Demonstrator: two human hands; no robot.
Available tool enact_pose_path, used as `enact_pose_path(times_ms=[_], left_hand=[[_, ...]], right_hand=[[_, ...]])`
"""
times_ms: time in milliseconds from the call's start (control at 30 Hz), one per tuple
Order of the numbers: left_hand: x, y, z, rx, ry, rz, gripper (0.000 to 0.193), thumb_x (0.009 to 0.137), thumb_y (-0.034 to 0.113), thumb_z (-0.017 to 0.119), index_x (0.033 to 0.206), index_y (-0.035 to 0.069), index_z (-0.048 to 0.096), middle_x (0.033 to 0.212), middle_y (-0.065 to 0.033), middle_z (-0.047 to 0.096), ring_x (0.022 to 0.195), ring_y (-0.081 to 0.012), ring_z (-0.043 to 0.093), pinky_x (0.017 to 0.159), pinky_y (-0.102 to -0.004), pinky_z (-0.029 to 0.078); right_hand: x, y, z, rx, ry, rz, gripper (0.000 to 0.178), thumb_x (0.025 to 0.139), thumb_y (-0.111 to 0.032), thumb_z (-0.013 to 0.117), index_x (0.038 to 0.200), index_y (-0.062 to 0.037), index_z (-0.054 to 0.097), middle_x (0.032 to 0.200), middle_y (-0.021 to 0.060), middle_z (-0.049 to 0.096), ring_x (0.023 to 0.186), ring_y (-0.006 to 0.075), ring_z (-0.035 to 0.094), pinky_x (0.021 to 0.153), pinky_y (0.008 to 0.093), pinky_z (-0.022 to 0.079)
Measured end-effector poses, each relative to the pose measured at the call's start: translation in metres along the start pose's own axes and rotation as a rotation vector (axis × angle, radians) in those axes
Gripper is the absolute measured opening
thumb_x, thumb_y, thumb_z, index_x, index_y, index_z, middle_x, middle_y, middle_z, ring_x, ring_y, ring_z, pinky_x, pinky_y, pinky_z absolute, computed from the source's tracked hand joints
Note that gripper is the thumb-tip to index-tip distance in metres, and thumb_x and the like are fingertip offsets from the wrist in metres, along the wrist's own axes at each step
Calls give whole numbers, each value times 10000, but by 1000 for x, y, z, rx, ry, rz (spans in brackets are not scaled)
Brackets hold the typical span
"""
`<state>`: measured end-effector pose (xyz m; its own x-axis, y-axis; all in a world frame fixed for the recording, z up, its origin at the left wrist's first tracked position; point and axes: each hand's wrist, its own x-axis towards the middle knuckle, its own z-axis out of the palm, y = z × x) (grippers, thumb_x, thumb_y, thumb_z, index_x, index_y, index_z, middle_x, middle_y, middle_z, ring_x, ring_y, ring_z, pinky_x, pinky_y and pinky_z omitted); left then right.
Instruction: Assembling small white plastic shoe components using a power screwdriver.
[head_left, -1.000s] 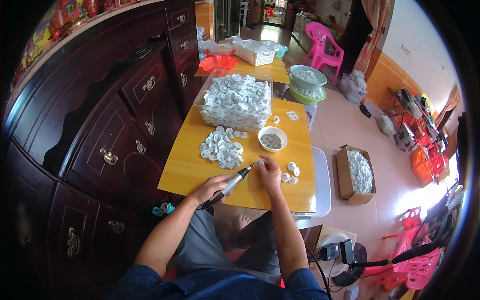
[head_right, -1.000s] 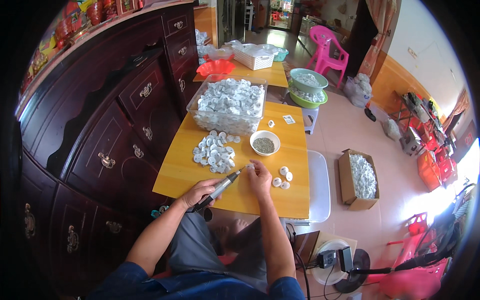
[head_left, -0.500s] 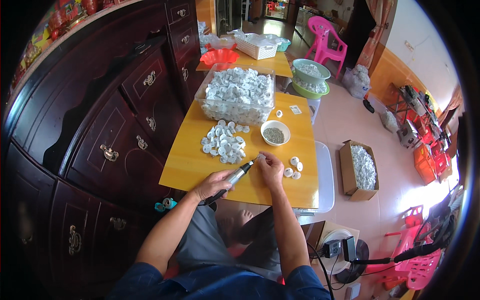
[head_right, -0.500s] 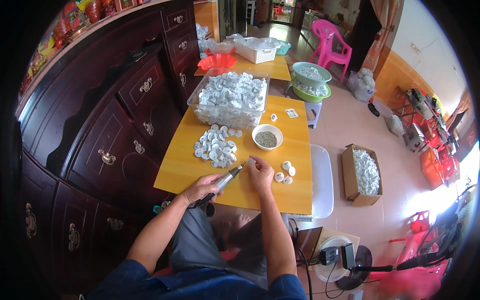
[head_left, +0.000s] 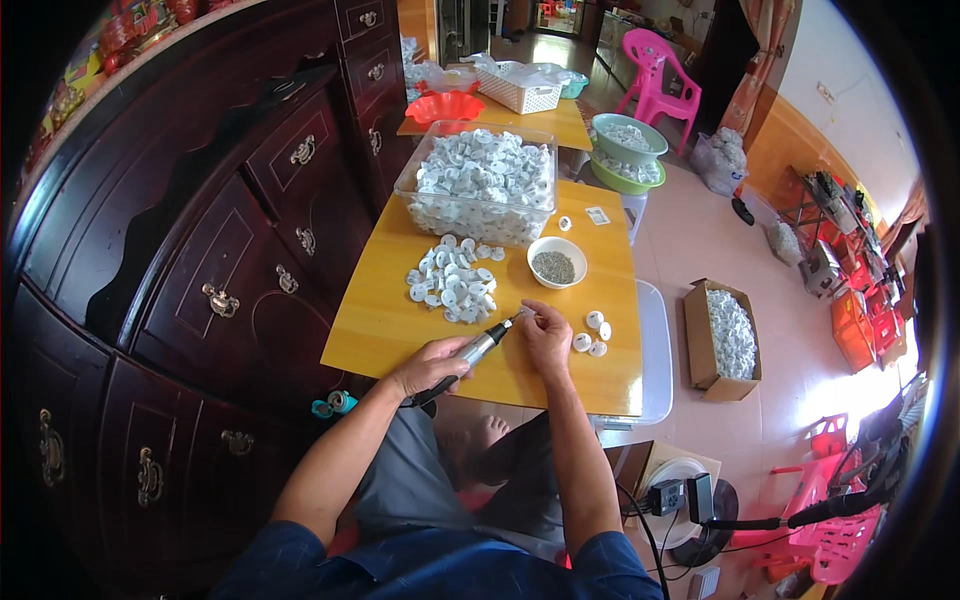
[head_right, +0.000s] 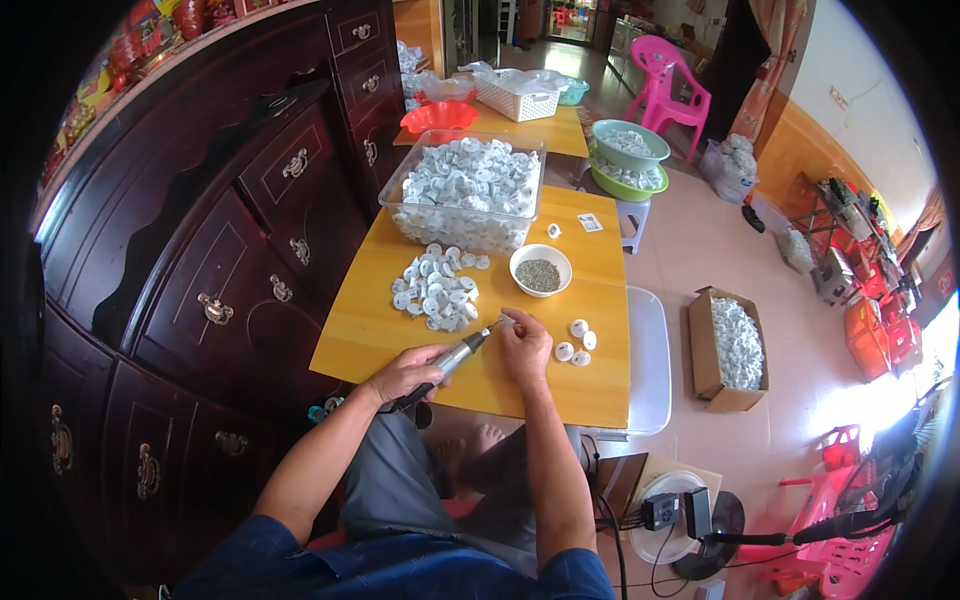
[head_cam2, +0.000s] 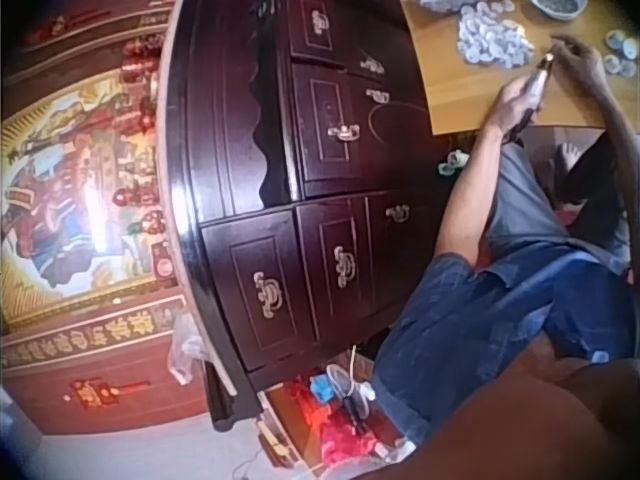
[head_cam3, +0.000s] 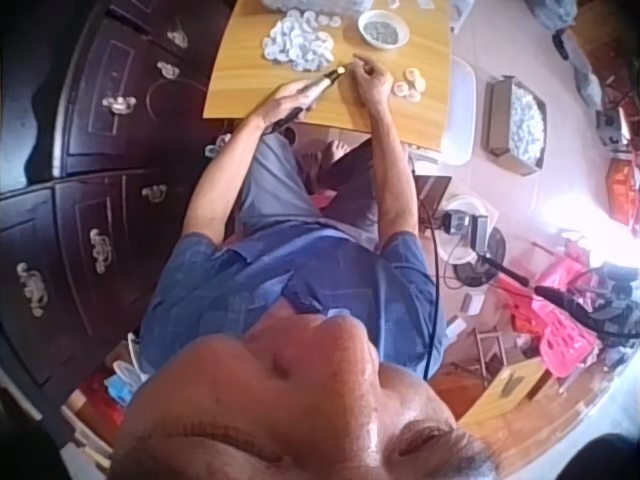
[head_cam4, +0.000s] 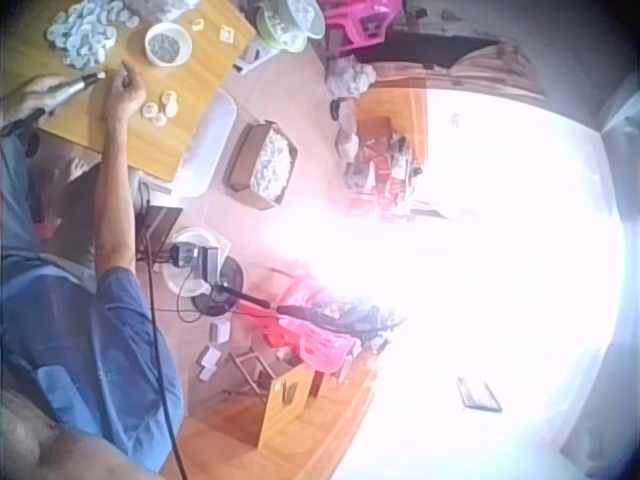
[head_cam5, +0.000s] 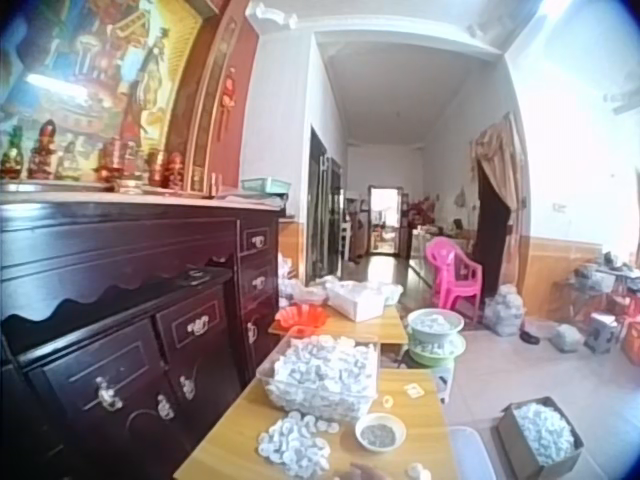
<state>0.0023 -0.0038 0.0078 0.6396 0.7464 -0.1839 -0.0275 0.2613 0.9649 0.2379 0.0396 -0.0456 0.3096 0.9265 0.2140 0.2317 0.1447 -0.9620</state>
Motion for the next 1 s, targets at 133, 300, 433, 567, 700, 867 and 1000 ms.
enact_pose_path(times_ms=[133,300,433,567,700,867,1000], left_hand=[[0,-4,-2,-4,1,7,642,921,280,612,1459,1,399,912,-39,573,691,-79,545,635,-226,492],[1,-5,-4,8,10,-3,605,940,259,601,1456,7,409,889,-36,582,666,-77,546,621,-224,489],[1,-4,-5,11,0,-12,589,951,268,596,1452,14,418,885,-31,586,654,-75,548,611,-222,490],[3,-9,-8,11,-8,-7,583,956,261,590,1456,15,417,883,-29,584,641,-74,544,606,-221,489],[3,-10,-9,3,-10,-21,557,957,241,576,1453,32,433,895,-29,583,667,-65,542,604,-217,491],[4,-8,-10,-27,-30,-31,590,949,248,592,1466,27,413,878,-25,582,666,-74,549,615,-221,485],[3,-6,-7,-48,-26,10,596,927,215,610,1463,31,425,878,-15,578,650,-79,545,611,-225,480]], right_hand=[[-1,-4,1,-35,11,-70,236,800,-85,733,1034,-55,743,762,39,605,624,93,529,617,252,470],[-3,-5,2,-69,22,-112,233,778,-38,739,1010,-57,747,786,52,620,627,105,547,619,252,475],[-4,-8,2,-45,23,-118,242,770,-19,742,1010,-51,746,783,46,614,625,99,543,618,246,475],[-6,-12,1,-58,7,-113,230,770,-20,746,998,-42,749,773,41,613,625,92,541,617,243,475],[-5,-13,1,-83,6,-118,221,770,-25,748,990,-38,752,768,42,618,626,92,544,617,243,475],[-7,-14,-1,-76,24,-99,213,776,-42,747,989,-40,752,785,55,639,630,100,557,616,246,477],[-7,-16,-7,-108,41,-101,199,799,-69,735,997,-45,743,821,99,668,664,156,635,622,280,509]])
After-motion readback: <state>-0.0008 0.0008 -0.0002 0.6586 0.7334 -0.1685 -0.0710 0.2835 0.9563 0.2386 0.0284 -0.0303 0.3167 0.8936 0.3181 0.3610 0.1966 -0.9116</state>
